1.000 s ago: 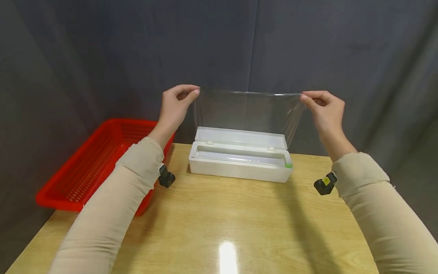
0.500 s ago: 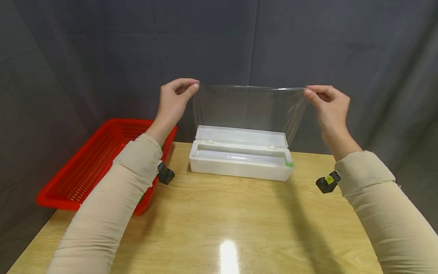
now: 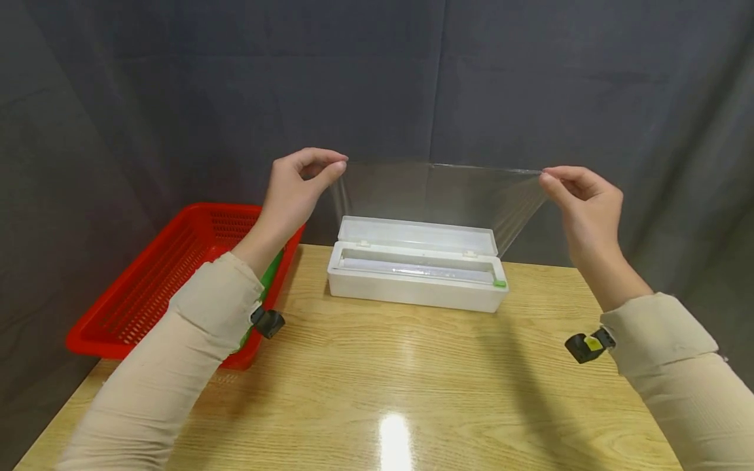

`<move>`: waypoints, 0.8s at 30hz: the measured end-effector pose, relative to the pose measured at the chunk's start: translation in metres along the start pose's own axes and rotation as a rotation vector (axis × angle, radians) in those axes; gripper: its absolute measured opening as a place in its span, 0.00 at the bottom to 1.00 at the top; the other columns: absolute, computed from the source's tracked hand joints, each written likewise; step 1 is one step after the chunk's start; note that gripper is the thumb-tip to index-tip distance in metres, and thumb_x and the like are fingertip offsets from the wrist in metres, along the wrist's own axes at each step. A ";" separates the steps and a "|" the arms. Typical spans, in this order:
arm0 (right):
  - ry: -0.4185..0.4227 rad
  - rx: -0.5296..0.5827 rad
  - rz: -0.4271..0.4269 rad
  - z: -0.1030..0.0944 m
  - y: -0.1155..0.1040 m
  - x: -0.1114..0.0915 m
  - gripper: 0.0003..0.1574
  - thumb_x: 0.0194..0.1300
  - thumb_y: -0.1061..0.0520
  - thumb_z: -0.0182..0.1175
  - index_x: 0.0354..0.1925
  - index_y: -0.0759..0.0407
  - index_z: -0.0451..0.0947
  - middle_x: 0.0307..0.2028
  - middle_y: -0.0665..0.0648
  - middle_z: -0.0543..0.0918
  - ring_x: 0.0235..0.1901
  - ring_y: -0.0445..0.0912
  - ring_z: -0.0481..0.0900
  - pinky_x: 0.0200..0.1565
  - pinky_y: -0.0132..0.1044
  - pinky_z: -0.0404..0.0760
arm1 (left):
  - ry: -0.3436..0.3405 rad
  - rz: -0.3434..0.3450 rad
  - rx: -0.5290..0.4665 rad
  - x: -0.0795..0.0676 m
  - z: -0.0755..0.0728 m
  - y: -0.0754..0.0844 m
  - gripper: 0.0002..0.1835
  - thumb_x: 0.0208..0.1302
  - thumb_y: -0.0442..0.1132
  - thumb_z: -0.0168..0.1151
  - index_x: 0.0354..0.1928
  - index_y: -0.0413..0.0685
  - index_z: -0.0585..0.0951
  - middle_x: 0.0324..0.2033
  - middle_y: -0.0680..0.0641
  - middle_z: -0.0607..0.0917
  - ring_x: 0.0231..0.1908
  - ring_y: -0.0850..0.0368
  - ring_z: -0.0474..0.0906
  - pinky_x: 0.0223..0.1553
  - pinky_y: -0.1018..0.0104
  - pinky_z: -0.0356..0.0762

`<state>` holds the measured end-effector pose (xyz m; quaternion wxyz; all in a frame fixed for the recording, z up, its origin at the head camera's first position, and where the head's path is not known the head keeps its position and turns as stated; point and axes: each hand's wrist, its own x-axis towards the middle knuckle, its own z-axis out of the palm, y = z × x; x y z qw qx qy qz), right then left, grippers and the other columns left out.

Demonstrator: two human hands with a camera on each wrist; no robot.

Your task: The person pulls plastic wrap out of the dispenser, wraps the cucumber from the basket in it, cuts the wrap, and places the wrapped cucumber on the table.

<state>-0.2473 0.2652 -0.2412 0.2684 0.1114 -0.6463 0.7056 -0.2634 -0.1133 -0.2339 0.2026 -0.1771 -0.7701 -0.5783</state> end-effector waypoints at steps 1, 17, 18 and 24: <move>-0.009 0.002 -0.003 -0.002 -0.001 -0.004 0.09 0.58 0.63 0.72 0.39 0.64 0.87 0.35 0.51 0.86 0.39 0.42 0.80 0.46 0.28 0.76 | -0.012 -0.001 0.007 -0.003 -0.001 0.002 0.13 0.66 0.41 0.67 0.49 0.44 0.86 0.44 0.50 0.86 0.43 0.58 0.79 0.50 0.66 0.75; -0.189 -0.135 -0.038 -0.036 -0.011 -0.060 0.08 0.64 0.70 0.64 0.42 0.73 0.82 0.35 0.50 0.84 0.37 0.41 0.77 0.44 0.25 0.76 | -0.214 0.051 0.123 -0.056 -0.023 0.013 0.09 0.66 0.40 0.67 0.46 0.49 0.87 0.41 0.54 0.86 0.39 0.57 0.78 0.42 0.66 0.76; -0.204 -0.136 -0.046 -0.037 -0.011 -0.064 0.08 0.64 0.71 0.63 0.42 0.74 0.81 0.36 0.51 0.83 0.37 0.42 0.77 0.43 0.25 0.77 | -0.231 0.053 0.139 -0.059 -0.025 0.013 0.08 0.66 0.40 0.67 0.45 0.50 0.87 0.40 0.54 0.85 0.38 0.57 0.78 0.42 0.66 0.76; -0.261 -0.162 -0.042 -0.047 -0.011 -0.085 0.07 0.63 0.74 0.61 0.41 0.75 0.80 0.36 0.53 0.82 0.37 0.42 0.78 0.41 0.25 0.77 | -0.351 0.095 0.199 -0.077 -0.031 0.012 0.07 0.64 0.38 0.68 0.43 0.53 0.87 0.36 0.57 0.84 0.36 0.59 0.78 0.40 0.66 0.76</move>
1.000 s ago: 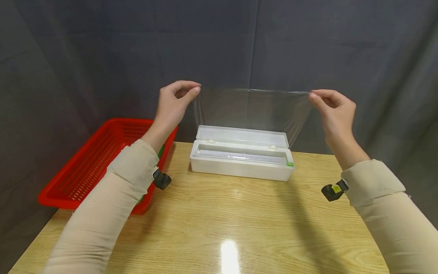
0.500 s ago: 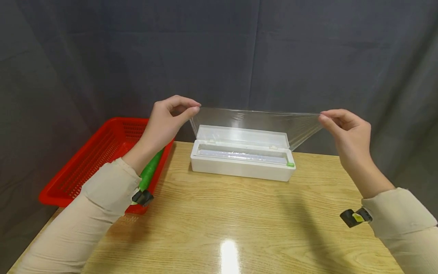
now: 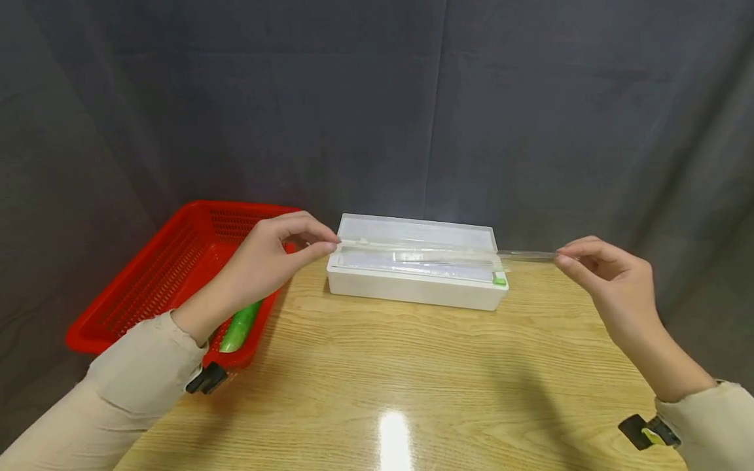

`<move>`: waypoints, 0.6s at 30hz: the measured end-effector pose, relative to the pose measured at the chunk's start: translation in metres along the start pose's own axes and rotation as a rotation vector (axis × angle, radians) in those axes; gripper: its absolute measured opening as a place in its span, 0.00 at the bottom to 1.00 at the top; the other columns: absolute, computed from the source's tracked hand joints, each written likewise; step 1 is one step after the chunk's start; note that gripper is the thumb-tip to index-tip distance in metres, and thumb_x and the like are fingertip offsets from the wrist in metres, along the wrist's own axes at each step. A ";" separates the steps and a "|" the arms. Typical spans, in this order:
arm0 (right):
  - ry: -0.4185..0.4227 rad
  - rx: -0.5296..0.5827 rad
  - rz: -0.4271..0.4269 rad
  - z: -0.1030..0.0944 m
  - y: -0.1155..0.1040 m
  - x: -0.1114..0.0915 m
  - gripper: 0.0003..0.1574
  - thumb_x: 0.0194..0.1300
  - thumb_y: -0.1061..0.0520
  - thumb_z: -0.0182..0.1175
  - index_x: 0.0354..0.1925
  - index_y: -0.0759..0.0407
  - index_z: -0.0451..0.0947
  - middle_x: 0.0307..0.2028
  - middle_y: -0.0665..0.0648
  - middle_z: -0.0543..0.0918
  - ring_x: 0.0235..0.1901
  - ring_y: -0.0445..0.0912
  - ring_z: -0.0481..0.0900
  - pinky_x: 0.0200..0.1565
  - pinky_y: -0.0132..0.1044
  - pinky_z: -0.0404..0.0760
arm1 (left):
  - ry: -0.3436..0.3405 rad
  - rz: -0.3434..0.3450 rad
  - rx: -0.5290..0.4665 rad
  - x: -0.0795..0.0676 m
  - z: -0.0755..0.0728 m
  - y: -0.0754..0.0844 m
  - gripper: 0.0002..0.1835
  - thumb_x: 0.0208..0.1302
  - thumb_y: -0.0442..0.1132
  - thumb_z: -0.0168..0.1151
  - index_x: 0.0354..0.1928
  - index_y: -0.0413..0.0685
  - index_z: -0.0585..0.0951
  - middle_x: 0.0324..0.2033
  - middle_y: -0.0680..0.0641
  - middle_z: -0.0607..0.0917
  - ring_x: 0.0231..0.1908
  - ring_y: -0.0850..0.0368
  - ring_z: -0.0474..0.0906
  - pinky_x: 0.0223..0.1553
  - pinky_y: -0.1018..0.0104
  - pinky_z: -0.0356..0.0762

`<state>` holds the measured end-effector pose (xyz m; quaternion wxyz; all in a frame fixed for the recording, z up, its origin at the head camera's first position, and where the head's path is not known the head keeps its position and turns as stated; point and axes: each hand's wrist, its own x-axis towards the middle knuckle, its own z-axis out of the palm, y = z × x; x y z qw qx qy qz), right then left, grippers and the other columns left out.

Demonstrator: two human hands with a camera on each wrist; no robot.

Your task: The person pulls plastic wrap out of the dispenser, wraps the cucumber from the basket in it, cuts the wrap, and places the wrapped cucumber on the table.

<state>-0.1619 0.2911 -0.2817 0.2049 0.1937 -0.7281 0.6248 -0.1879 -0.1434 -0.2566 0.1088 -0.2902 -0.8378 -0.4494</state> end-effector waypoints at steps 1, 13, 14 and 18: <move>-0.004 -0.017 0.009 -0.001 0.001 -0.004 0.07 0.63 0.74 0.61 0.41 0.74 0.80 0.36 0.52 0.82 0.37 0.42 0.78 0.42 0.25 0.77 | -0.021 0.008 0.001 -0.003 0.001 -0.001 0.07 0.64 0.37 0.68 0.43 0.54 0.87 0.36 0.58 0.84 0.36 0.60 0.78 0.40 0.66 0.76; -0.095 -0.116 0.101 -0.008 0.020 -0.053 0.12 0.64 0.76 0.58 0.44 0.69 0.81 0.39 0.48 0.84 0.40 0.38 0.80 0.44 0.23 0.75 | -0.328 0.066 0.027 -0.041 0.020 -0.012 0.10 0.63 0.35 0.69 0.43 0.59 0.86 0.38 0.64 0.84 0.39 0.63 0.78 0.45 0.64 0.77; -0.106 -0.147 0.098 -0.008 0.022 -0.057 0.11 0.64 0.76 0.59 0.44 0.70 0.81 0.39 0.48 0.84 0.41 0.38 0.80 0.45 0.23 0.75 | -0.349 0.076 0.033 -0.043 0.021 -0.013 0.10 0.63 0.35 0.69 0.43 0.59 0.86 0.38 0.64 0.83 0.39 0.63 0.78 0.45 0.64 0.77; -0.159 -0.290 0.104 -0.006 0.028 -0.071 0.10 0.64 0.74 0.60 0.43 0.68 0.82 0.39 0.49 0.84 0.42 0.38 0.79 0.48 0.23 0.73 | -0.429 0.080 0.022 -0.051 0.030 -0.018 0.09 0.63 0.35 0.68 0.40 0.61 0.85 0.38 0.64 0.83 0.38 0.64 0.78 0.42 0.65 0.79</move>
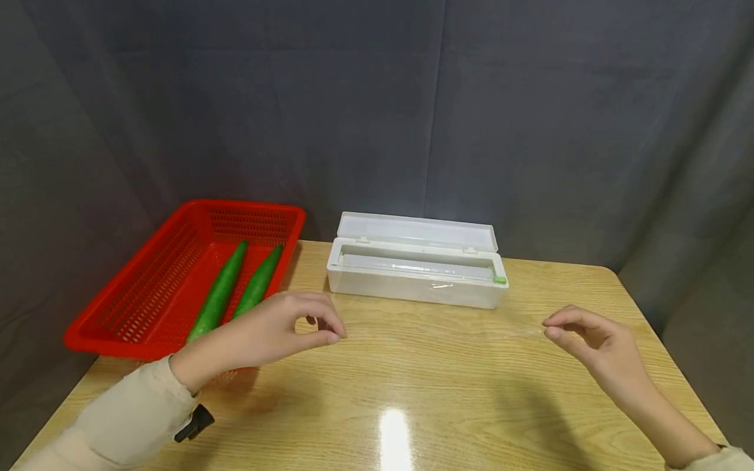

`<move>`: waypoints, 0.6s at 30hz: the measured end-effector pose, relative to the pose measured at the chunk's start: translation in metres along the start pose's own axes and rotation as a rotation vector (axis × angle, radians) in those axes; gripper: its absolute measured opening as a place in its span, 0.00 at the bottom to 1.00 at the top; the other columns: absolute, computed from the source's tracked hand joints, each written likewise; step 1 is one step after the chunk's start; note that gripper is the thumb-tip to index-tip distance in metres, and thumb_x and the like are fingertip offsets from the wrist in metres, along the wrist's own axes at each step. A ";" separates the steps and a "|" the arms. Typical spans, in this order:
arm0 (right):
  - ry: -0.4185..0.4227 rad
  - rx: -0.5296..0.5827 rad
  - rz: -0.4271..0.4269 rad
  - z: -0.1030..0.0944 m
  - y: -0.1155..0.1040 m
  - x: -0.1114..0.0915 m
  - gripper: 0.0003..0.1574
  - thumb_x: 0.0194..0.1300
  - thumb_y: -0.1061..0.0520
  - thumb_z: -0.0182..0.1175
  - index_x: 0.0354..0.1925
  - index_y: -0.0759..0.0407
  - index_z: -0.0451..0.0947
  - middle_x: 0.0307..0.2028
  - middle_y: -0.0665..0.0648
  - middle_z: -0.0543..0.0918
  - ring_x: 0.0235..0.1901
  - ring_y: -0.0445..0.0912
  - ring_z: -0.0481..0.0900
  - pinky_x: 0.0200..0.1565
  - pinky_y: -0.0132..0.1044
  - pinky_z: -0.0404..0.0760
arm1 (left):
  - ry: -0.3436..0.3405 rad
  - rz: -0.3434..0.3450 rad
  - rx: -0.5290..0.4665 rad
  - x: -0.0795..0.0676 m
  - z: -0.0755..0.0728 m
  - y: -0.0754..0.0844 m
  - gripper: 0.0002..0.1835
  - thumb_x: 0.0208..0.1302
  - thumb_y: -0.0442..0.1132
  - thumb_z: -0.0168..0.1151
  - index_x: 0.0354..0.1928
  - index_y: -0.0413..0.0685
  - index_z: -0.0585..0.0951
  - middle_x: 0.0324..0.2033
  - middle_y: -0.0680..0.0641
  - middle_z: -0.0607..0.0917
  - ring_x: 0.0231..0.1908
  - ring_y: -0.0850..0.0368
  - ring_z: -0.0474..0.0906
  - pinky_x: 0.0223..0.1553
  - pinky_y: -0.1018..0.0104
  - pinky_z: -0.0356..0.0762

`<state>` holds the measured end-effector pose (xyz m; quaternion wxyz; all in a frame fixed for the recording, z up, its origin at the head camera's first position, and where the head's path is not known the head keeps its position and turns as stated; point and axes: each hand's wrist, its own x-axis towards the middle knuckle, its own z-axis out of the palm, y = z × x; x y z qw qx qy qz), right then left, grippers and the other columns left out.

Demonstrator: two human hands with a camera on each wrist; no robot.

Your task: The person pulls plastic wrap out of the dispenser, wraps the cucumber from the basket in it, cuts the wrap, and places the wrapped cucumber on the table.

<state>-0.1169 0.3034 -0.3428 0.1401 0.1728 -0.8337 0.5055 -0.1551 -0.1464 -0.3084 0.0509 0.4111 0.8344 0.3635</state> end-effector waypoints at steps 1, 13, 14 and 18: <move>-0.022 -0.015 -0.004 0.001 0.002 -0.002 0.10 0.64 0.74 0.61 0.42 0.67 0.82 0.39 0.50 0.84 0.41 0.38 0.79 0.49 0.23 0.73 | -0.017 -0.002 -0.004 -0.001 0.003 -0.002 0.09 0.64 0.35 0.68 0.39 0.61 0.85 0.37 0.64 0.82 0.38 0.65 0.78 0.41 0.66 0.79; -0.260 -0.103 0.024 0.017 0.030 -0.026 0.11 0.65 0.67 0.63 0.41 0.52 0.83 0.37 0.48 0.83 0.36 0.42 0.77 0.41 0.32 0.74 | -0.130 -0.092 0.003 -0.015 0.039 -0.020 0.08 0.66 0.39 0.67 0.37 0.67 0.83 0.37 0.67 0.81 0.39 0.67 0.76 0.43 0.64 0.77; -0.274 -0.102 0.024 0.019 0.032 -0.028 0.11 0.65 0.67 0.63 0.41 0.51 0.83 0.36 0.47 0.83 0.35 0.42 0.76 0.40 0.33 0.74 | -0.134 -0.104 0.012 -0.017 0.041 -0.022 0.08 0.66 0.40 0.67 0.37 0.68 0.83 0.37 0.68 0.81 0.38 0.67 0.76 0.42 0.64 0.77; -0.317 -0.089 0.018 0.025 0.039 -0.033 0.10 0.65 0.66 0.64 0.40 0.51 0.83 0.36 0.46 0.83 0.34 0.41 0.75 0.38 0.34 0.74 | -0.153 -0.149 0.058 -0.024 0.050 -0.030 0.03 0.67 0.45 0.65 0.38 0.67 0.84 0.37 0.70 0.80 0.37 0.68 0.76 0.42 0.63 0.76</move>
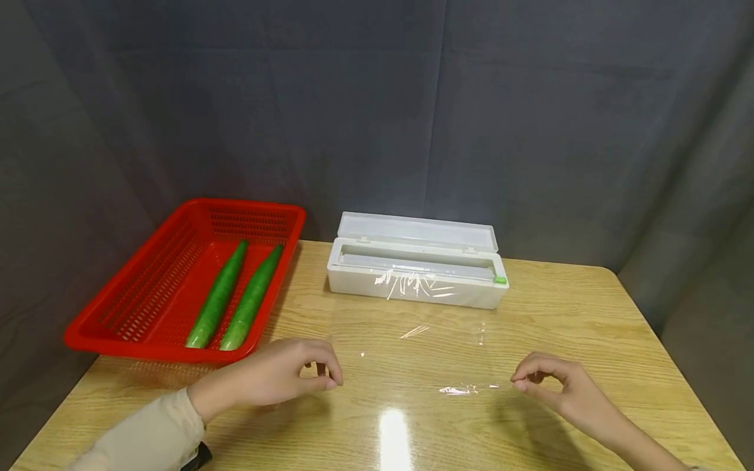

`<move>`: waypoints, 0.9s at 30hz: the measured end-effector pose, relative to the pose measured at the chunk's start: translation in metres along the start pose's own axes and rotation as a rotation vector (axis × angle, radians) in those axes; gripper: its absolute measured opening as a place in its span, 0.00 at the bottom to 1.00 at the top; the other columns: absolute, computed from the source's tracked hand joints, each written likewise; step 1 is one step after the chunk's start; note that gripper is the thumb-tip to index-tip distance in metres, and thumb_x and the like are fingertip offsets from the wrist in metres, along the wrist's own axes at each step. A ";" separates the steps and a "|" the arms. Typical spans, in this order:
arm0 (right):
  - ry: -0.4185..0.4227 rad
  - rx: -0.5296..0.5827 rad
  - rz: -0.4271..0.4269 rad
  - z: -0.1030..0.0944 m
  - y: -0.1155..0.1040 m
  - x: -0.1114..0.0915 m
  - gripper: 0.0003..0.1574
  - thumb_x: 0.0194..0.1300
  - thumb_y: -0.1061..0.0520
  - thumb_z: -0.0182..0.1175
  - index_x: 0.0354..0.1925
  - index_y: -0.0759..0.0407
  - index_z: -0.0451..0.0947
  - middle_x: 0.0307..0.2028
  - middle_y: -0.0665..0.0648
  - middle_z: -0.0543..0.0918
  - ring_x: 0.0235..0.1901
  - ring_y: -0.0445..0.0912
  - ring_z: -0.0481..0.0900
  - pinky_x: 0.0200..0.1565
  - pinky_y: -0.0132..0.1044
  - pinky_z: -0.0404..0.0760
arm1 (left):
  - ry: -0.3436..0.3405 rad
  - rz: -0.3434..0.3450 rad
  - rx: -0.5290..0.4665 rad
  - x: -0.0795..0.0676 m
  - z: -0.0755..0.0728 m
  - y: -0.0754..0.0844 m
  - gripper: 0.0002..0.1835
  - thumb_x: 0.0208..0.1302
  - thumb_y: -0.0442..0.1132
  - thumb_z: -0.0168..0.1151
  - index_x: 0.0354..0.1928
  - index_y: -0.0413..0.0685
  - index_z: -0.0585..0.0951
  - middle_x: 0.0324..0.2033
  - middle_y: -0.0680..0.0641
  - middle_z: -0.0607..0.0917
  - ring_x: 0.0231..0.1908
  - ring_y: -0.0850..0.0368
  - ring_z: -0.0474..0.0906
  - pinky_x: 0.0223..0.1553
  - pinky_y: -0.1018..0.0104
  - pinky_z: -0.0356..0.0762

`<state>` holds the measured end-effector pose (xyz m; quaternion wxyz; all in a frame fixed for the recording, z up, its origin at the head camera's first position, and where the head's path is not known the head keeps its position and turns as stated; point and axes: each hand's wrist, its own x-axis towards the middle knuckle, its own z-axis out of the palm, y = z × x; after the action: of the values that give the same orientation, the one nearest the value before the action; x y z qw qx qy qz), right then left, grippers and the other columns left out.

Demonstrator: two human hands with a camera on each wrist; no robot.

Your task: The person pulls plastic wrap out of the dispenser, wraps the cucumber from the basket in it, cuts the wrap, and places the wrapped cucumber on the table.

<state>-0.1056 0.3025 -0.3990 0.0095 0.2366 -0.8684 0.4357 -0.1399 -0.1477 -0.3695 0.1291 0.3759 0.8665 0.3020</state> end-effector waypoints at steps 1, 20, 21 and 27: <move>-0.009 0.003 -0.001 0.002 0.002 0.000 0.10 0.64 0.65 0.64 0.39 0.51 0.83 0.36 0.47 0.83 0.34 0.41 0.74 0.38 0.34 0.73 | -0.004 -0.009 0.011 -0.001 0.003 -0.002 0.02 0.68 0.46 0.65 0.38 0.66 0.85 0.37 0.71 0.80 0.37 0.68 0.76 0.42 0.63 0.76; -0.177 0.056 -0.124 0.028 0.030 -0.007 0.06 0.63 0.63 0.66 0.38 0.54 0.87 0.38 0.50 0.83 0.39 0.40 0.79 0.39 0.31 0.81 | -0.045 0.016 0.082 0.003 0.035 -0.029 0.04 0.63 0.38 0.68 0.38 0.57 0.87 0.34 0.65 0.83 0.38 0.72 0.77 0.48 0.67 0.78; -0.188 0.062 -0.118 0.028 0.031 -0.008 0.06 0.63 0.63 0.66 0.38 0.55 0.87 0.38 0.50 0.83 0.39 0.40 0.80 0.39 0.32 0.82 | -0.047 0.016 0.094 0.003 0.036 -0.030 0.05 0.63 0.38 0.68 0.38 0.58 0.88 0.34 0.65 0.83 0.38 0.72 0.77 0.48 0.67 0.78; -0.245 0.034 -0.059 0.026 0.035 -0.009 0.06 0.66 0.61 0.65 0.40 0.55 0.87 0.40 0.49 0.82 0.41 0.39 0.80 0.40 0.32 0.83 | -0.067 0.003 0.111 0.002 0.041 -0.034 0.07 0.61 0.38 0.69 0.40 0.58 0.87 0.35 0.67 0.82 0.37 0.72 0.76 0.46 0.68 0.78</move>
<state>-0.1076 0.3040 -0.4438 -0.0878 0.3138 -0.8480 0.4180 -0.1421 -0.1464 -0.4225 0.1366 0.3937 0.8766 0.2408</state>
